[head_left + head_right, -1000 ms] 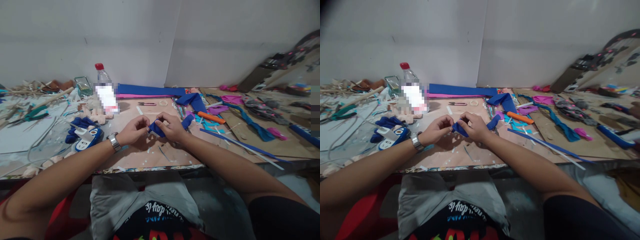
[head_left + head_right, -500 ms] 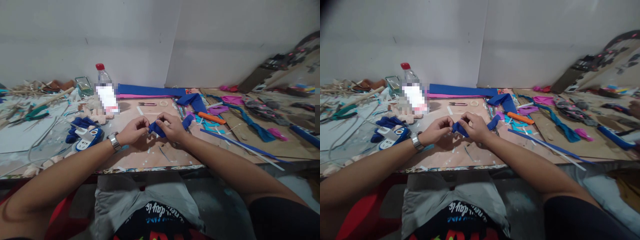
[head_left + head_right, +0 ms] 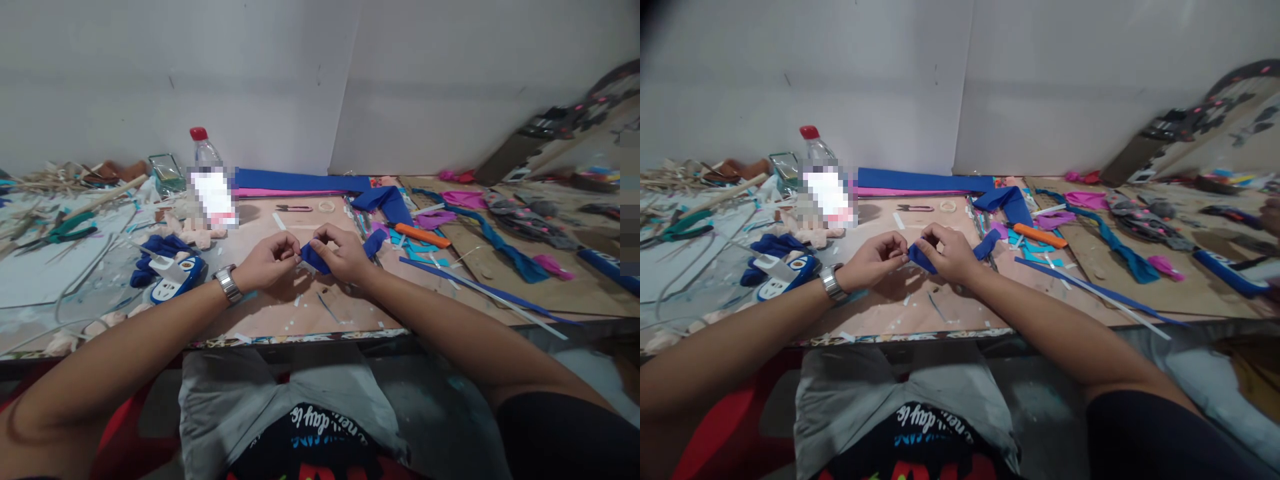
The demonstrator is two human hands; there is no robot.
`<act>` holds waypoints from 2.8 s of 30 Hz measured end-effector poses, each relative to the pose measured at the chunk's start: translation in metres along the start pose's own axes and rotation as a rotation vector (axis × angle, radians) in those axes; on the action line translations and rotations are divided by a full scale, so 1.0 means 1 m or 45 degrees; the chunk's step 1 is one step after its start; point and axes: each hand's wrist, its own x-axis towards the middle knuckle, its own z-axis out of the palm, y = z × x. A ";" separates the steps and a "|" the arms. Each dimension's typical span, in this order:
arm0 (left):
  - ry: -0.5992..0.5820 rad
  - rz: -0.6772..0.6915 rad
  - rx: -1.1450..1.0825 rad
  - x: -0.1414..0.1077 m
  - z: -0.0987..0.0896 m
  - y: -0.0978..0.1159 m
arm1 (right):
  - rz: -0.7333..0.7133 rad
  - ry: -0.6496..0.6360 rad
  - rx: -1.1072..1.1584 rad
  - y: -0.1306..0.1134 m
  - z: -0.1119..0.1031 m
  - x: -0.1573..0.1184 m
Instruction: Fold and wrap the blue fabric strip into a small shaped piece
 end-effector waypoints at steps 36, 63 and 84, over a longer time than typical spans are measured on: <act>0.010 -0.011 0.009 0.001 -0.001 -0.004 | 0.052 0.186 0.068 0.004 0.001 0.003; 0.082 -0.187 0.239 0.001 -0.004 -0.007 | -0.075 -0.029 0.097 0.000 0.005 -0.003; 0.122 -0.114 0.220 0.001 -0.004 -0.003 | -0.029 0.009 0.097 -0.006 0.004 -0.003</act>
